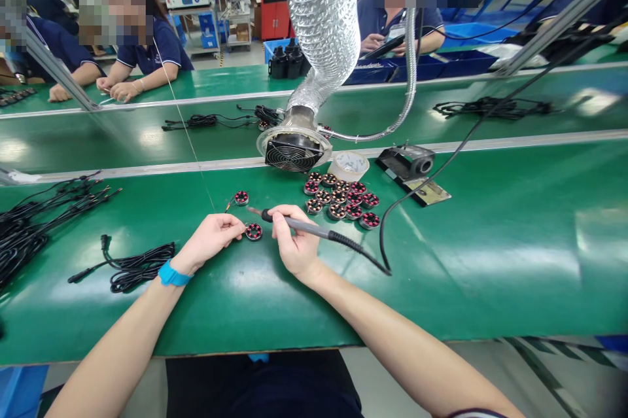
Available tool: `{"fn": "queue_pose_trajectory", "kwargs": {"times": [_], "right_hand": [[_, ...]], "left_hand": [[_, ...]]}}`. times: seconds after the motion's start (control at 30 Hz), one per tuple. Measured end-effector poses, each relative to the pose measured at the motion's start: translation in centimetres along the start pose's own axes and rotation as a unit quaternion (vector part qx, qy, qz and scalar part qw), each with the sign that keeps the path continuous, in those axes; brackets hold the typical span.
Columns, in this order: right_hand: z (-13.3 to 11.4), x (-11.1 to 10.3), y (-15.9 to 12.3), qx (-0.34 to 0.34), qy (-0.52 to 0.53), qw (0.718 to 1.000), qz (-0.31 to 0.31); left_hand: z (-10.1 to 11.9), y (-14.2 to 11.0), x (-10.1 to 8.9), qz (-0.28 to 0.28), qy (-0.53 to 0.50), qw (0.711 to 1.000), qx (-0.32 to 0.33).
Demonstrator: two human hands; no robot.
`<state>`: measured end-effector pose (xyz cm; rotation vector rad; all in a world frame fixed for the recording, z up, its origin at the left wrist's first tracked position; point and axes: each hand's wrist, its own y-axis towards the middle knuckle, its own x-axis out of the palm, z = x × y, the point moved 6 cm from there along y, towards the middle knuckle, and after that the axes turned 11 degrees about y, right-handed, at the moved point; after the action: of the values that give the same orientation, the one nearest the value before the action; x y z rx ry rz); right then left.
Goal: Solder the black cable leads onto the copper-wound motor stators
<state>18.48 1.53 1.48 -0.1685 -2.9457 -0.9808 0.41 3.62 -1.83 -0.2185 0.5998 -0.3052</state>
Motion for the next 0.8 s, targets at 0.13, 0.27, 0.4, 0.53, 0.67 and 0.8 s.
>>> {"fn": "queue_pose_trajectory", "kwargs": {"times": [0.13, 0.27, 0.4, 0.53, 0.67, 0.8], "right_hand": [[0.0, 1.1, -0.1, -0.034, -0.035, 0.997, -0.062], [0.9, 2.4, -0.3, -0.056, -0.064, 0.988, -0.131], [1.9, 3.2, -0.8, -0.041, -0.039, 0.981, -0.185], [2.3, 3.5, -1.1, -0.040, -0.028, 0.977, -0.209], [2.3, 3.7, -1.4, -0.047, -0.038, 0.973, -0.221], [2.1, 3.8, -1.3, -0.048, -0.062, 0.972, -0.221]], "left_hand": [[0.0, 0.1, 0.0, 0.001, -0.002, 1.000, -0.001], [0.3, 0.1, 0.0, 0.004, -0.007, 1.000, 0.001], [0.7, -0.2, 0.0, 0.009, -0.002, 1.000, 0.006], [1.2, -0.4, 0.0, 0.009, 0.005, 0.999, 0.031], [1.5, -0.5, 0.0, 0.006, 0.009, 0.999, 0.053], [1.4, -0.5, 0.0, -0.008, 0.006, 0.998, 0.061]]}}
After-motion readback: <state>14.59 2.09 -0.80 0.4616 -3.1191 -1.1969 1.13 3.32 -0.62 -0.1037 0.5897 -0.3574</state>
